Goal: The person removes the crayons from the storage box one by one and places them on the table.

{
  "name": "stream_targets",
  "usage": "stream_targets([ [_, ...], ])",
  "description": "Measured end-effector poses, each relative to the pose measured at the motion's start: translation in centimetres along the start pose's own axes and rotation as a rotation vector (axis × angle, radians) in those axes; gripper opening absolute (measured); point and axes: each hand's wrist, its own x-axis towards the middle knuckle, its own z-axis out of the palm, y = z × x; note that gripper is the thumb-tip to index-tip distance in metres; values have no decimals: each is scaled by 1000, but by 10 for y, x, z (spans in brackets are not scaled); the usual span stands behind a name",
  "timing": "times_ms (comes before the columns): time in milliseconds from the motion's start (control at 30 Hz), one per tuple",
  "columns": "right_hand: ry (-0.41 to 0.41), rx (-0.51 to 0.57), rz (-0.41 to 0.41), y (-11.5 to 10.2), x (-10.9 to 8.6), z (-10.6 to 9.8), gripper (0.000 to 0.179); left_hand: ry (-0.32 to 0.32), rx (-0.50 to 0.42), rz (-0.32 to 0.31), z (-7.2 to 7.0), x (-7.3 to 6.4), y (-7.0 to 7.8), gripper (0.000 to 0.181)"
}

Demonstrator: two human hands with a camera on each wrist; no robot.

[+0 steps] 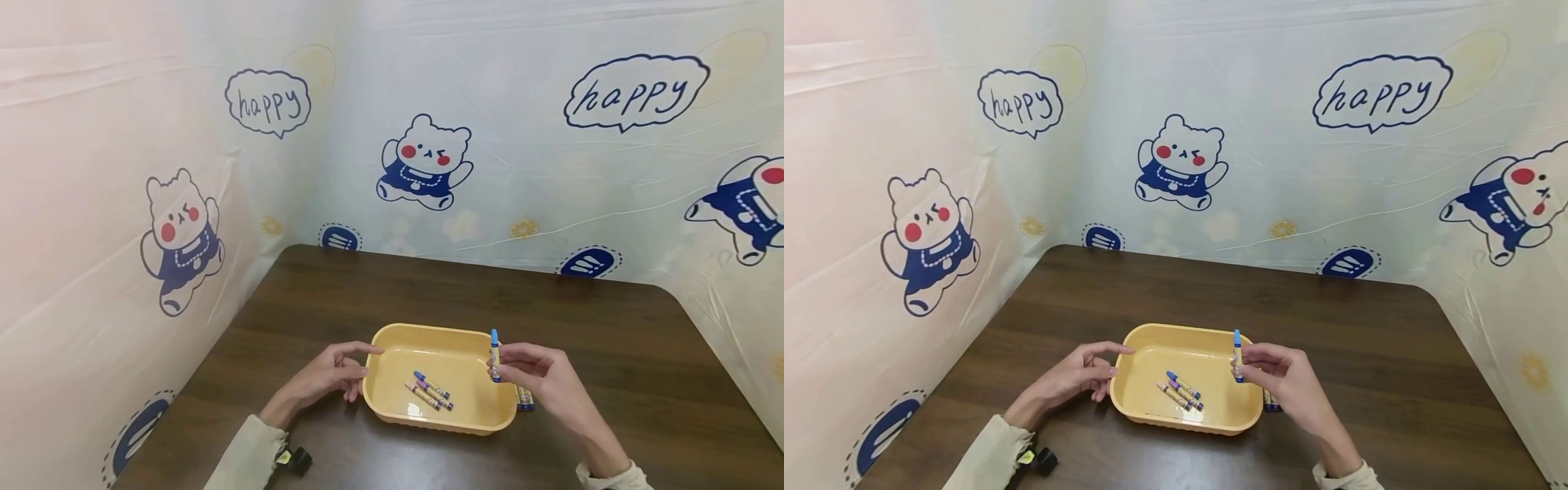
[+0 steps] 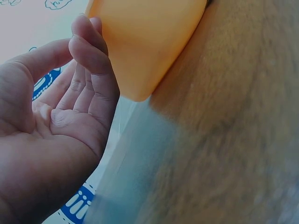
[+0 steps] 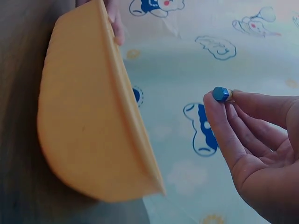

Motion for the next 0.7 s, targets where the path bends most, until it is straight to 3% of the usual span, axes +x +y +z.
stream_targets([
  [433,217,-74,162,34,-16,-36,38,3,-3,0,0,1,-1,46],
  [700,225,-238,336,67,-18,-51,35,-1,-9,5,0,0,-1,47],
])
